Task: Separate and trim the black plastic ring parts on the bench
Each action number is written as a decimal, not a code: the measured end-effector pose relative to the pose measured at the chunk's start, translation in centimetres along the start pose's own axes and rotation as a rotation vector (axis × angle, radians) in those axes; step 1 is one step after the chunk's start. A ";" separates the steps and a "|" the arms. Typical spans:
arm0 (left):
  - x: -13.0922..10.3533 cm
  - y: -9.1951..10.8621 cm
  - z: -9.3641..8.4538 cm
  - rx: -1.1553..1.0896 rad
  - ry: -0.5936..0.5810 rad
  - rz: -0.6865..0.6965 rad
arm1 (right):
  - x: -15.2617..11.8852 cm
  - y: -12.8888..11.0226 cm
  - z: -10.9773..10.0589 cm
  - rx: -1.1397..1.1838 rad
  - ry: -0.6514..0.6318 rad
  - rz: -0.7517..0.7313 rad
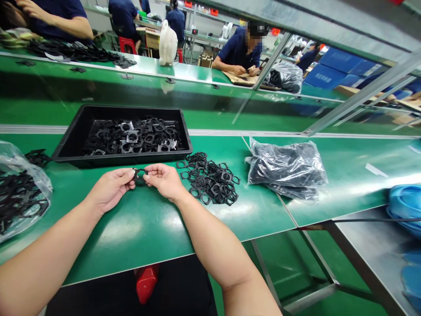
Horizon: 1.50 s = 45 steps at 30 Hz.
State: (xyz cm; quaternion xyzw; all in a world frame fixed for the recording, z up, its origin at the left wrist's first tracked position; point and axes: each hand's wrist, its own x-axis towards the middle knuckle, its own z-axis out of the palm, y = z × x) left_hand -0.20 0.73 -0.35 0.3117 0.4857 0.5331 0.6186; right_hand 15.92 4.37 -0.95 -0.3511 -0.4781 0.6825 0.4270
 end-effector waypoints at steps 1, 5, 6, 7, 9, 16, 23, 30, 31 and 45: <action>0.0 0.0 0.1 0.003 -0.003 -0.001 | 0.0 0.0 0.0 0.007 0.001 0.012; -0.1 0.0 0.3 0.006 0.036 0.073 | -0.1 -0.3 -0.2 0.044 -0.029 0.046; -0.1 0.0 0.3 0.011 0.048 0.098 | -0.2 -0.4 -0.2 0.061 -0.052 0.053; -0.1 0.1 0.4 0.016 0.047 0.110 | -0.3 -0.4 -0.3 0.080 -0.081 0.062; -0.2 0.2 0.4 0.019 0.001 0.078 | -0.4 -0.6 -0.3 0.115 -0.143 0.080; -0.5 0.4 0.3 0.058 -0.155 0.001 | -0.5 -0.7 0.0 -0.003 -0.072 0.018; -0.6 0.1 0.1 0.028 -0.239 -0.060 | -0.6 -0.3 -0.2 -0.390 0.063 -0.269; -0.7 0.2 0.2 0.005 -0.258 -0.078 | -1.1 -0.7 -0.5 -0.652 0.048 -0.568; -0.8 0.2 0.2 0.005 -0.260 -0.078 | -1.1 -0.7 -0.5 -0.670 0.043 -0.587; -0.9 0.1 0.2 0.031 -0.296 -0.072 | -1.0 -0.8 -0.3 -0.786 0.055 -0.820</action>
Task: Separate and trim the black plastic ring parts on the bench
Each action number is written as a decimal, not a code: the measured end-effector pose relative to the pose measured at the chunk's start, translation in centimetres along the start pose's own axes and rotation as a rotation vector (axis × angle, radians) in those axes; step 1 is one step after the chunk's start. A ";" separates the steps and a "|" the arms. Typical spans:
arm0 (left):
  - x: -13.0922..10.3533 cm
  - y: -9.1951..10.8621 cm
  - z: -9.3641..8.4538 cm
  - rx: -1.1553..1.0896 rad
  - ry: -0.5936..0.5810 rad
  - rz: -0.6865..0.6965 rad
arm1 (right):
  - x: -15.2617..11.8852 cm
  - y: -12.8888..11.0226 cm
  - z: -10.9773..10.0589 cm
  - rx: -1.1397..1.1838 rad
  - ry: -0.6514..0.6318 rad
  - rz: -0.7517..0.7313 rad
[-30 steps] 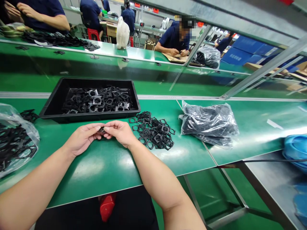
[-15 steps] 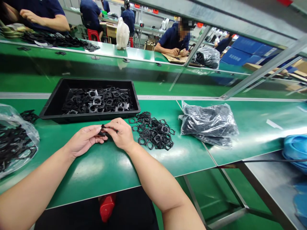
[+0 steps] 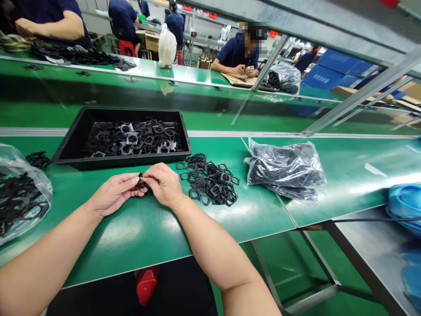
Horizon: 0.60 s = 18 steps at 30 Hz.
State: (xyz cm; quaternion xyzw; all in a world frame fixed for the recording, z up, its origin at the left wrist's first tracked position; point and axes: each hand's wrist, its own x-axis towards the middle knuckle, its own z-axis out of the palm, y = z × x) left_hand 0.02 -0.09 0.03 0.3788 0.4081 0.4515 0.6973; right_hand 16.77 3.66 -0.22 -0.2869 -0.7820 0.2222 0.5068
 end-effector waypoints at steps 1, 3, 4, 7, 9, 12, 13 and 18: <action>0.0 0.0 0.0 0.000 0.008 0.003 | 0.0 -0.1 0.0 0.005 -0.002 -0.004; 0.1 0.0 -0.1 -0.001 0.027 0.004 | 0.0 -0.1 -0.1 0.015 0.003 -0.016; 0.1 0.0 -0.1 -0.001 0.036 0.003 | 0.0 -0.1 -0.1 0.014 0.005 -0.026; 0.1 0.1 -0.1 0.006 0.039 -0.004 | -0.1 0.0 -0.2 -0.032 -0.020 -0.065; 0.0 0.1 -0.1 0.014 0.034 -0.004 | -0.2 0.0 -0.3 -0.082 -0.052 -0.091; 0.0 0.1 -0.1 0.027 0.046 0.000 | -0.1 -0.1 -0.4 -0.130 -0.085 -0.087; 0.0 0.0 -0.1 0.033 0.052 0.002 | -0.1 -0.1 -0.4 -0.130 -0.091 -0.071; 0.1 0.0 -0.1 0.091 0.050 0.020 | -0.2 -0.5 0.0 0.033 -0.060 0.114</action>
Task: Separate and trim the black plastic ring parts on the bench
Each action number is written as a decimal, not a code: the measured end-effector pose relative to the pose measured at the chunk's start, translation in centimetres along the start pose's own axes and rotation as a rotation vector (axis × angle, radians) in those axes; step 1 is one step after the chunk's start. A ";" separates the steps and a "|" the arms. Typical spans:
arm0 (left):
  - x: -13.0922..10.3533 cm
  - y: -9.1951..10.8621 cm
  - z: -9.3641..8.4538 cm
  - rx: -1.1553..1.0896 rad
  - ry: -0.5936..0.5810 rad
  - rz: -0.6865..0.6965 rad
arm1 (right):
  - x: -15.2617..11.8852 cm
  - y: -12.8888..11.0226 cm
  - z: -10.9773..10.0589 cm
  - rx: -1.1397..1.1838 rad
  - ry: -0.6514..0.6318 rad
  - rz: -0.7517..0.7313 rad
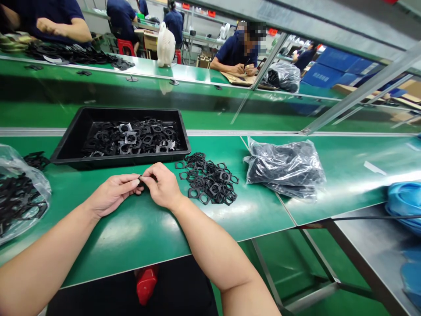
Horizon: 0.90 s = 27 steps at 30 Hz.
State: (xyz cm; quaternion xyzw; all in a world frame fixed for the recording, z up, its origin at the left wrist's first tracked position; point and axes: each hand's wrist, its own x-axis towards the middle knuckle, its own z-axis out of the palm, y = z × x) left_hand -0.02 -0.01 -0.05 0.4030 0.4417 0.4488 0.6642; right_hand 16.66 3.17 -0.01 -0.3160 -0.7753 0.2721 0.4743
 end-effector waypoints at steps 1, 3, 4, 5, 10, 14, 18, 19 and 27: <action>0.0 0.0 0.0 0.005 -0.010 0.001 | -0.1 0.0 0.2 0.064 0.010 0.058; 0.0 0.0 0.0 -0.020 -0.037 -0.010 | -0.1 0.1 0.6 0.209 0.029 0.179; 0.0 0.0 0.0 -0.052 -0.049 -0.017 | -0.2 0.2 0.7 0.275 0.045 0.228; 0.0 0.0 0.1 -0.092 -0.056 -0.020 | -0.2 0.3 0.8 0.320 0.069 0.261; 0.2 -0.2 0.1 -0.233 -0.051 0.024 | -0.1 0.5 0.4 0.168 0.165 0.175; 0.1 -0.3 0.0 -0.234 -0.044 0.035 | -0.1 0.2 0.2 0.025 0.149 0.057; -0.1 -0.2 0.1 -0.227 -0.031 0.034 | -0.1 0.1 0.2 -0.031 0.151 -0.002; -0.1 -0.2 0.1 -0.226 -0.027 0.034 | -0.1 0.0 0.2 -0.034 0.153 -0.004; -0.2 0.0 0.1 -0.174 -0.025 0.018 | 0.0 0.1 0.4 0.240 0.104 0.240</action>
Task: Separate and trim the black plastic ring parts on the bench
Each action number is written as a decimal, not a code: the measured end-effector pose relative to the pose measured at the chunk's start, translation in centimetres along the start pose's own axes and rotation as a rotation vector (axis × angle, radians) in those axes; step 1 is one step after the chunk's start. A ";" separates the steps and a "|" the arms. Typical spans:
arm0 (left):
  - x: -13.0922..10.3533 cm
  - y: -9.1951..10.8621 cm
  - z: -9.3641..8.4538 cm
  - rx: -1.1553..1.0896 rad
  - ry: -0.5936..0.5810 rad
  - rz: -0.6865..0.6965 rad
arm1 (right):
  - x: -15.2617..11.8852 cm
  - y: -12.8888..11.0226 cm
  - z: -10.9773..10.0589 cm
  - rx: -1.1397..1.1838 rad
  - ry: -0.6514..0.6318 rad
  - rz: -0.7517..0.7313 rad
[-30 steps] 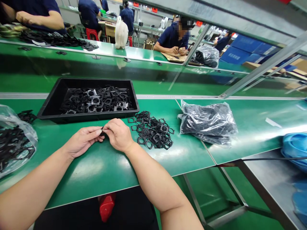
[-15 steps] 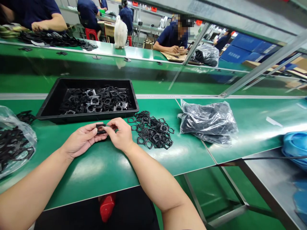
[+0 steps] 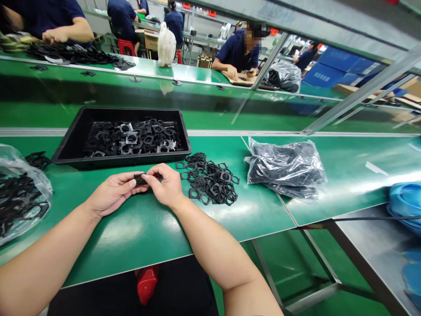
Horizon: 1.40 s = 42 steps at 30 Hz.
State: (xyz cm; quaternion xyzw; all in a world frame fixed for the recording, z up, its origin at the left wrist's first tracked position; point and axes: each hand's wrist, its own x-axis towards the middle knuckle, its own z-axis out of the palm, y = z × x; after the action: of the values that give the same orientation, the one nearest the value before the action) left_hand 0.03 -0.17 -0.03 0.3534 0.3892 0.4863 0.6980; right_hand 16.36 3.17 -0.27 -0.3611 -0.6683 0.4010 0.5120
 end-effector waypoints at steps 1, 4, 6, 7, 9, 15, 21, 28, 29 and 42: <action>0.0 0.0 0.0 0.008 -0.017 -0.003 | 0.0 0.2 0.1 0.105 -0.002 0.088; -0.1 0.3 -0.1 0.028 -0.077 -0.025 | 0.2 0.6 0.4 0.361 -0.054 0.296; -0.1 0.5 -0.1 0.039 -0.089 -0.048 | 0.3 0.8 0.3 0.404 -0.119 0.350; -0.1 0.6 -0.1 0.040 -0.084 -0.054 | 0.4 0.8 0.3 0.393 -0.144 0.354; -0.1 0.6 -0.1 0.041 -0.063 -0.058 | 0.4 0.7 0.1 0.338 -0.173 0.314; 0.0 0.2 -0.2 0.073 -0.073 -0.043 | 0.3 0.5 0.1 0.201 -0.146 0.167; 0.4 -0.1 -0.1 0.292 0.092 0.144 | 0.5 0.8 0.0 0.118 -0.023 0.258; 0.5 -0.1 0.1 0.388 0.140 0.145 | 0.2 0.5 -0.4 -0.260 0.045 -0.242; 0.5 -0.1 0.1 0.397 0.139 0.141 | 0.2 0.4 -0.4 -0.283 0.041 -0.281; 0.4 -0.5 -0.1 0.477 0.145 0.253 | 0.1 -0.1 -0.5 -0.353 -0.017 -0.332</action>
State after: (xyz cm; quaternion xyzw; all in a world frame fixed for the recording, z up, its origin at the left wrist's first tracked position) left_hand 0.20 0.05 -0.62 0.5178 0.4945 0.4880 0.4991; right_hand 16.85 3.31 -0.02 -0.3267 -0.7827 0.1912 0.4940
